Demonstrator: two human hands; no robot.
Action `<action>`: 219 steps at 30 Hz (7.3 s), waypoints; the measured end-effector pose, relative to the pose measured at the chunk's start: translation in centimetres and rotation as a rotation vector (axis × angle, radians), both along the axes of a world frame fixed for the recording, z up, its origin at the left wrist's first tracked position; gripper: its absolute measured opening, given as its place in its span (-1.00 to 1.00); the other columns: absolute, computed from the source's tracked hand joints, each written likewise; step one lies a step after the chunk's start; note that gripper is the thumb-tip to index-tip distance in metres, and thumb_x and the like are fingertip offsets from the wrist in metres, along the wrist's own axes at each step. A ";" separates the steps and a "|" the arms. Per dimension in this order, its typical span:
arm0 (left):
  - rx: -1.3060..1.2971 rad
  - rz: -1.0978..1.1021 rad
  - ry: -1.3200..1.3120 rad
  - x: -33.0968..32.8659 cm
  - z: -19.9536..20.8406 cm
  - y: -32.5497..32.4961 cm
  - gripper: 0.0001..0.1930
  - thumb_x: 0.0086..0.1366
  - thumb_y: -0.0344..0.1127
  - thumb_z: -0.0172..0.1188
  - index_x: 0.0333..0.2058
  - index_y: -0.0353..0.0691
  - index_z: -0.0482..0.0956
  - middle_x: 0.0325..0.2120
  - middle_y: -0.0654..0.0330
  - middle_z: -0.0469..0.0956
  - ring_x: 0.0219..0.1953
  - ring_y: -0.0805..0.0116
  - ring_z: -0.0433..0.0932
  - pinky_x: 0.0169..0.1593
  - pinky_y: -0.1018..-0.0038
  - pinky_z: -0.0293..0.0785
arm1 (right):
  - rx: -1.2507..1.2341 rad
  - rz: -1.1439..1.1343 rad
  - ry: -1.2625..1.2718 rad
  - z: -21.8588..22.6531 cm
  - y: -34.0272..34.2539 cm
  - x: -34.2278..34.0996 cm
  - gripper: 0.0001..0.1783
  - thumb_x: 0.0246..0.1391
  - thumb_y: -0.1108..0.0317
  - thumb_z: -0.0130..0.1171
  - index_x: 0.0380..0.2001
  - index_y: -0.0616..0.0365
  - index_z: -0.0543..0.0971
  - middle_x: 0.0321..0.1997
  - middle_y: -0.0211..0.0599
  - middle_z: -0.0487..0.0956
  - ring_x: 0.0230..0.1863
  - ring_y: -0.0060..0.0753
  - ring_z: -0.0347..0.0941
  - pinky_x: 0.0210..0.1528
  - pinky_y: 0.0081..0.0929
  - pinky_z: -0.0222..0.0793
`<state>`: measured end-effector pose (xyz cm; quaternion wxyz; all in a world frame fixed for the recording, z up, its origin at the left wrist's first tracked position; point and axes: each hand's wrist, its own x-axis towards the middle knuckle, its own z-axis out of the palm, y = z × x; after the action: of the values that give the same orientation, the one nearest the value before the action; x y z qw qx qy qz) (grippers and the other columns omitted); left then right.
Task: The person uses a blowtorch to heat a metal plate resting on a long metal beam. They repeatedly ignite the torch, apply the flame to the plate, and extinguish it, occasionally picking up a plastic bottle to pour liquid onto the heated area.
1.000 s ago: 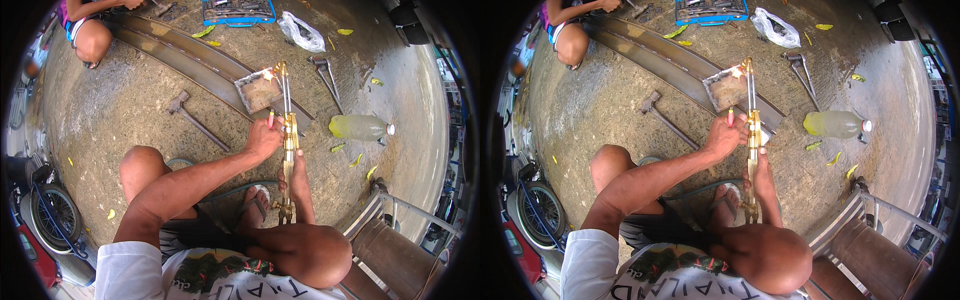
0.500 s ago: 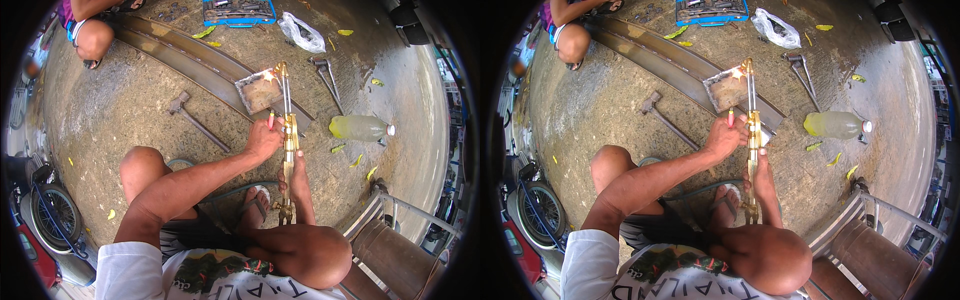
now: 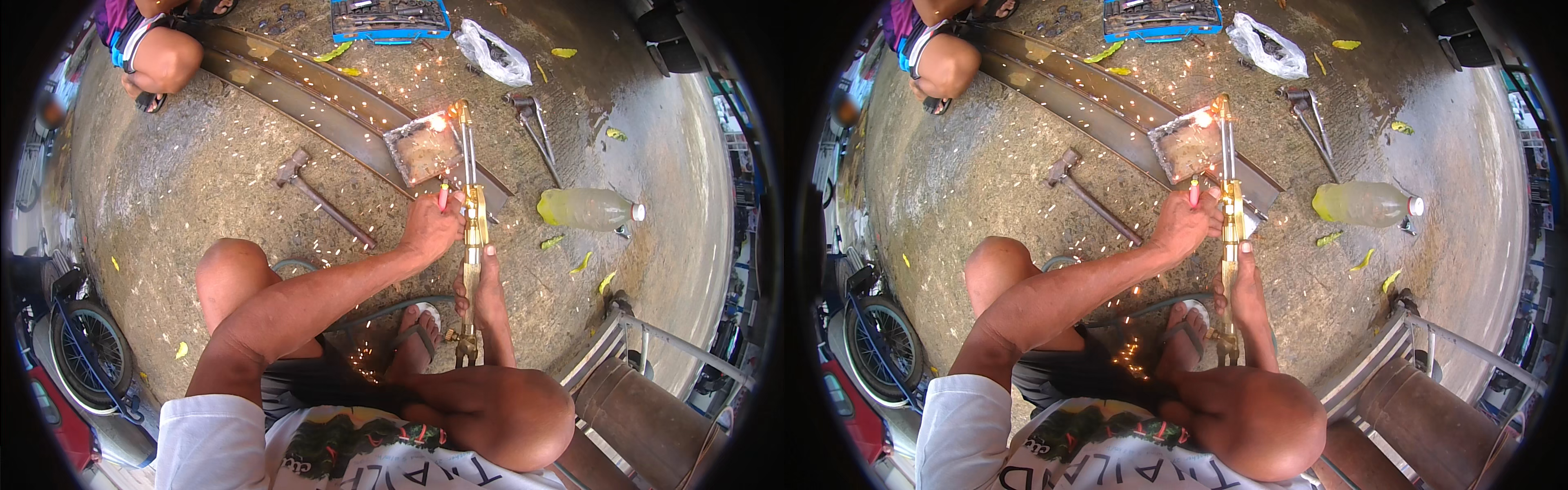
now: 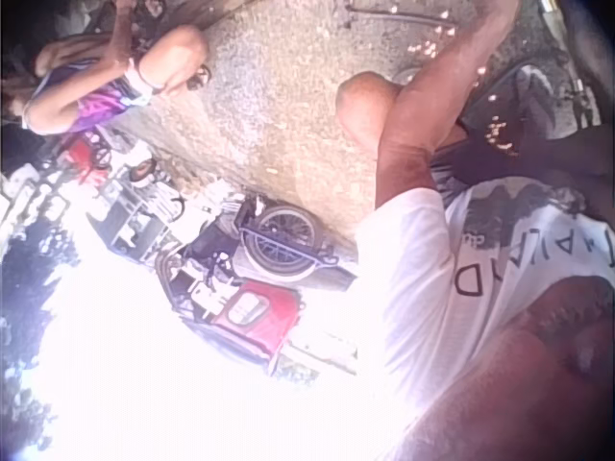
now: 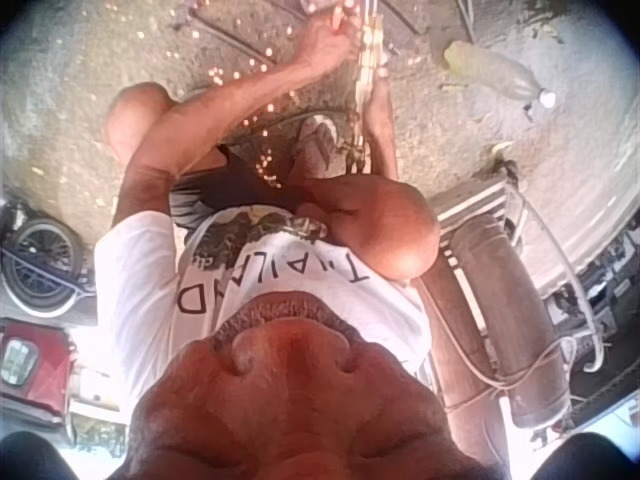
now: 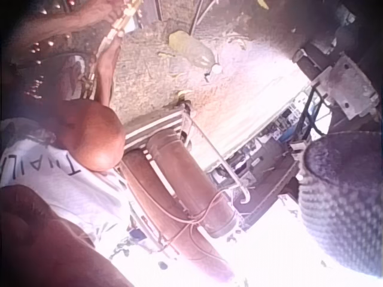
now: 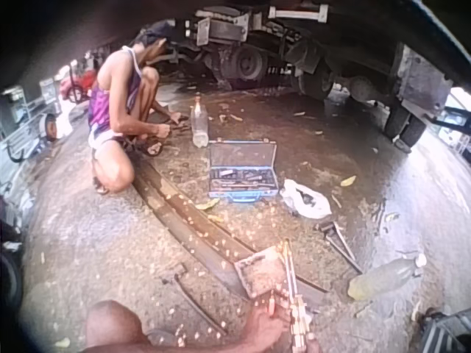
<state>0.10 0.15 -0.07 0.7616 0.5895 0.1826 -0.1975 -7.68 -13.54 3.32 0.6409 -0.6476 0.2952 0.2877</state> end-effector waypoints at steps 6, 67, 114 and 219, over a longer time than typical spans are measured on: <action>-0.008 -0.016 -0.001 -0.1 0.2 -0.4 -0.51 0.47 -0.07 0.09 -0.29 -0.55 0.54 -0.44 -0.10 0.63 -0.43 0.19 0.69 -0.36 0.37 0.69 | 0.000 -0.018 0.015 0.0 -0.5 -0.3 -0.19 0.25 -0.52 -0.45 -0.35 0.06 0.37 -0.72 -0.45 0.25 -0.80 -0.55 0.10 -0.74 -0.53 0.09; -0.186 -0.771 0.014 -8.5 4.6 -0.7 -0.43 0.49 0.11 -0.02 -0.39 -0.37 0.56 -0.60 0.14 0.57 -0.54 0.37 0.56 -0.45 0.39 0.51 | 0.528 -0.272 -0.412 6.2 -4.4 2.5 0.13 -0.22 -0.85 -0.52 -0.37 0.14 0.36 -0.79 -0.44 0.21 -0.89 -0.60 0.02 -0.88 -0.61 -0.01; 0.513 -0.872 -0.942 -7.4 7.6 1.6 -0.58 0.29 -0.29 0.29 0.04 -0.43 0.49 -0.11 -0.13 0.59 -0.09 -0.12 0.62 -0.04 0.18 0.60 | 0.630 -0.180 -0.260 2.9 -4.7 4.2 0.11 -0.21 -0.82 -0.64 -0.36 0.08 0.33 -0.71 -0.53 0.21 -0.84 -0.72 0.03 -0.84 -0.70 0.04; -0.292 -0.595 0.145 -1.2 -2.2 -8.1 -0.73 0.47 -0.15 0.11 -0.23 -0.27 0.43 -0.47 0.21 0.49 -0.52 0.43 0.53 -0.48 0.47 0.52 | -1.850 0.696 -0.655 10.7 -18.3 9.6 0.07 -0.36 0.40 0.50 0.35 -0.23 0.34 -0.05 -0.17 0.48 -0.03 0.01 0.40 0.04 -0.06 0.36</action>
<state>-1.06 -8.00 -2.25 0.7321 0.4861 0.0261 -0.4765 1.89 -31.86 14.01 -0.1757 -0.9818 0.0089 -0.0720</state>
